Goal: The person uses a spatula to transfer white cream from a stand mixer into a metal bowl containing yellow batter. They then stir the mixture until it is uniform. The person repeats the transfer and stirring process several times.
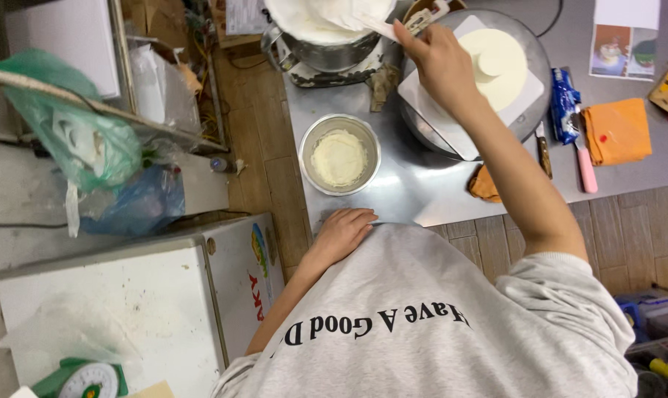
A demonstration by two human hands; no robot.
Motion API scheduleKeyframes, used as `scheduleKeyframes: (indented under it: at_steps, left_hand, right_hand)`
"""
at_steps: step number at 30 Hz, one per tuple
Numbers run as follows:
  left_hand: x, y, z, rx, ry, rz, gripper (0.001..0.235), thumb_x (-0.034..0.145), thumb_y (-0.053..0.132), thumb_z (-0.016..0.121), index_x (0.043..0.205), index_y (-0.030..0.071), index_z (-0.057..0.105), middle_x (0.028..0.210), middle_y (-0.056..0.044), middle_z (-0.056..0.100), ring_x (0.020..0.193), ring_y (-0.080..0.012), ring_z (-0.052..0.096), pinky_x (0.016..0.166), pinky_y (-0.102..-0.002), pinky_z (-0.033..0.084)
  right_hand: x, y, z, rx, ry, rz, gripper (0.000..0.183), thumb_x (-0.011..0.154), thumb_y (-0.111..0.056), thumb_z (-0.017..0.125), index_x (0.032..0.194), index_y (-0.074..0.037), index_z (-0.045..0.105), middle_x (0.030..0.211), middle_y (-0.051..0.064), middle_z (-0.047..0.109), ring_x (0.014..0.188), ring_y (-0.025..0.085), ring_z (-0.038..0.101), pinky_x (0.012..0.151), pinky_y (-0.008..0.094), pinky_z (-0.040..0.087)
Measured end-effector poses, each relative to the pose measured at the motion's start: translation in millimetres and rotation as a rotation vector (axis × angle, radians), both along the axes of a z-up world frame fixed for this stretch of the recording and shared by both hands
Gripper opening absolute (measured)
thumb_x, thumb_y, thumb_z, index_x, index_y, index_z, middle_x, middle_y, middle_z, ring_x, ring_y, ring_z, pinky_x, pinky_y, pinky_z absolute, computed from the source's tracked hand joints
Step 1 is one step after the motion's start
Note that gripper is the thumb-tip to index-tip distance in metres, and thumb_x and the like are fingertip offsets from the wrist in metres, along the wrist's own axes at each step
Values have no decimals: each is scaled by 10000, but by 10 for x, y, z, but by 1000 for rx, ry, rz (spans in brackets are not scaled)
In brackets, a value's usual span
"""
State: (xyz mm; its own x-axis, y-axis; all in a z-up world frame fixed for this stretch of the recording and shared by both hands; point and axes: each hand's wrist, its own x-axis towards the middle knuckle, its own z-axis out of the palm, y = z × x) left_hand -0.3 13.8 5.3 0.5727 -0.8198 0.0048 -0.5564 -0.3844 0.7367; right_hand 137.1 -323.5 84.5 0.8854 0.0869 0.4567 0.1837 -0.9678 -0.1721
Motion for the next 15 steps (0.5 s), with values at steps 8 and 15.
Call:
scheduleKeyframes:
  at_steps: [8, 15]
  left_hand:
    - [-17, -18, -40, -19, -3, 14, 265, 991, 244, 626, 1192, 96, 714, 1268, -73, 703, 1181, -281, 641, 1046, -444, 465]
    - [-65, -74, -85, -17, -2, -52, 242, 990, 227, 630, 1177, 98, 711, 1260, -60, 701, 1181, -279, 637, 1047, -439, 466]
  right_hand:
    - [-747, 575, -207, -70, 141, -149, 576, 995, -83, 651, 1557, -147, 541, 886, 128, 561, 735, 305, 623, 595, 428, 510]
    - [-1300, 412, 238, 278, 108, -23, 406, 1058, -73, 568, 1464, -78, 583, 966, 135, 646, 882, 305, 642, 766, 421, 532]
